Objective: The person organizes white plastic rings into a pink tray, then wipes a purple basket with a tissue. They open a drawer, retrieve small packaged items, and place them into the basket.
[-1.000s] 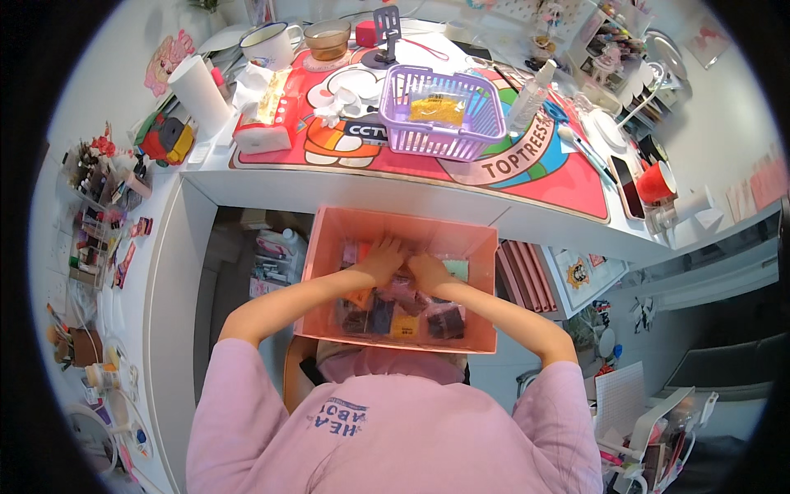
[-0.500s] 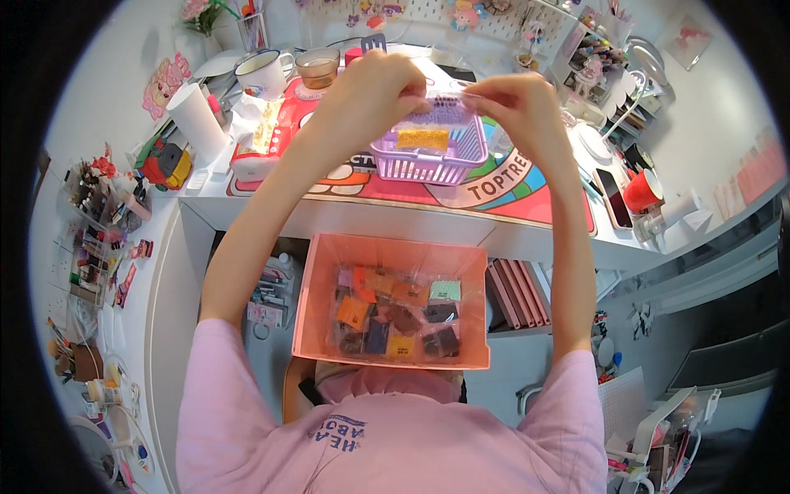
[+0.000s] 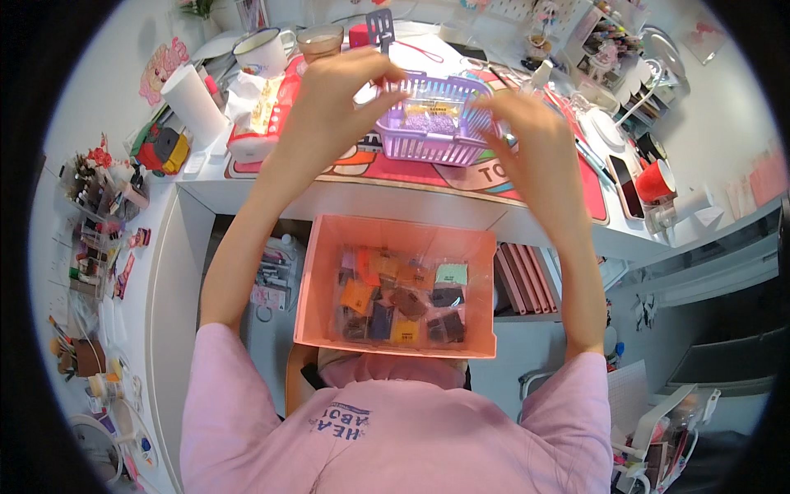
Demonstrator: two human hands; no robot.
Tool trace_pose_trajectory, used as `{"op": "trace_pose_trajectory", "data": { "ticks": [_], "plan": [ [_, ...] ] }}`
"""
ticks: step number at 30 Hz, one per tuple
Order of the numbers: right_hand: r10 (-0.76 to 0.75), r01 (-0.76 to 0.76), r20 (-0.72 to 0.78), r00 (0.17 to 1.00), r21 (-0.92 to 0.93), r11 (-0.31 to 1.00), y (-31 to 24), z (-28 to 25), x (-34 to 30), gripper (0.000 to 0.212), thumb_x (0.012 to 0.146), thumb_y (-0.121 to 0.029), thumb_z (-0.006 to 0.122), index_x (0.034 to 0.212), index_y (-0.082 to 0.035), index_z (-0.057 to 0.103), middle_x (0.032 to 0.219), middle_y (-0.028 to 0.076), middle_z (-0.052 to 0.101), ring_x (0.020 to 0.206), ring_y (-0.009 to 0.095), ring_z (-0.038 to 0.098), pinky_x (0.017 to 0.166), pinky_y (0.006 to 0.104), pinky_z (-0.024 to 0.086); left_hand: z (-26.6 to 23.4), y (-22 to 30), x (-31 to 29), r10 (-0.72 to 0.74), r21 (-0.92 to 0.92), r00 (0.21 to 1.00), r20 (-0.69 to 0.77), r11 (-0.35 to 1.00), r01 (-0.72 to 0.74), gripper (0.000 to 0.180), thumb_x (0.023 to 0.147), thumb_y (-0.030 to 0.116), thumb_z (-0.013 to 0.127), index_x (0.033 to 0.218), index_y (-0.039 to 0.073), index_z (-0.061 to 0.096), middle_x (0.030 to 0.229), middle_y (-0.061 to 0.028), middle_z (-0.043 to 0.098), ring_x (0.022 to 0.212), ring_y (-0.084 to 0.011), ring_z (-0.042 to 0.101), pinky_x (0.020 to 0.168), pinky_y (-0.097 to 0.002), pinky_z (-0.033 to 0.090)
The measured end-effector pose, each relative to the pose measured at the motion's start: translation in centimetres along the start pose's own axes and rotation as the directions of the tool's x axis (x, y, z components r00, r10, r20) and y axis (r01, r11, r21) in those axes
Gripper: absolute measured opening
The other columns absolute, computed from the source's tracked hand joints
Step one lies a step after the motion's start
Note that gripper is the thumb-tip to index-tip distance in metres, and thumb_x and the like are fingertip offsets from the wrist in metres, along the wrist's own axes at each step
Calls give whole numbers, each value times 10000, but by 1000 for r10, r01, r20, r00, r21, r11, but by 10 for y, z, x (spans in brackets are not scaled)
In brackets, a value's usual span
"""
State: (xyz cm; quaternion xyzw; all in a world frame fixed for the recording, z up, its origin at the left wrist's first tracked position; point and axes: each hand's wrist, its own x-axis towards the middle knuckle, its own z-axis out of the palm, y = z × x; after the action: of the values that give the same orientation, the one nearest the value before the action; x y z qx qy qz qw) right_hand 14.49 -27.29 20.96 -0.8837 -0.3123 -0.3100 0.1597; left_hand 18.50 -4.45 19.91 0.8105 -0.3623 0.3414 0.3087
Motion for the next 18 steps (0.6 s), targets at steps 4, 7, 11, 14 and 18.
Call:
{"op": "trace_pose_trajectory", "data": {
  "ticks": [4, 7, 11, 14, 18],
  "plan": [
    [-31, -88, 524, 851, 201, 976, -21, 53, -88, 127, 703, -10, 611, 826, 13, 584, 807, 159, 604, 794, 338, 614, 675, 406, 498, 13, 17, -76, -121, -273, 788, 604, 897, 346, 140, 707, 84, 690, 808, 9, 629, 732, -124, 622, 692, -261, 613, 635, -341, 483],
    [58, -186, 647, 760, 132, 974, -9, 149, -147, 145, 723, -97, 649, 808, 6, 595, 866, 205, 607, 871, 372, 593, 719, 443, 485, 89, -24, -166, -191, 74, 368, 910, 948, 310, 223, 718, 97, 655, 917, 4, 618, 969, -225, 606, 866, -400, 593, 714, -431, 496],
    [205, -207, 690, 694, -82, 975, -1, 241, -210, 229, 699, -200, 717, 825, -24, 644, 879, 187, 632, 923, 351, 599, 768, 441, 490, 148, -13, -209, -111, 54, 328, 938, 983, 178, 364, 738, 139, 638, 1079, 23, 585, 1083, -212, 593, 970, -366, 594, 763, -439, 500],
    [179, -241, 878, 444, -75, 968, -8, 236, -198, 272, 666, -204, 738, 862, -28, 674, 905, 203, 638, 957, 325, 603, 794, 422, 498, 188, -28, -270, -15, -104, 728, 685, 987, 119, 406, 707, 182, 684, 1069, 21, 593, 1027, -210, 611, 927, -373, 605, 754, -453, 495],
    [125, -369, 875, 468, 65, 927, 6, 220, -197, 259, 656, -198, 745, 836, -22, 681, 901, 196, 641, 888, 310, 625, 748, 409, 497, 185, -15, -241, -88, -66, 505, 859, 958, 280, 309, 680, 165, 725, 948, 30, 653, 988, -211, 623, 946, -366, 587, 784, -428, 470]
  ]
}}
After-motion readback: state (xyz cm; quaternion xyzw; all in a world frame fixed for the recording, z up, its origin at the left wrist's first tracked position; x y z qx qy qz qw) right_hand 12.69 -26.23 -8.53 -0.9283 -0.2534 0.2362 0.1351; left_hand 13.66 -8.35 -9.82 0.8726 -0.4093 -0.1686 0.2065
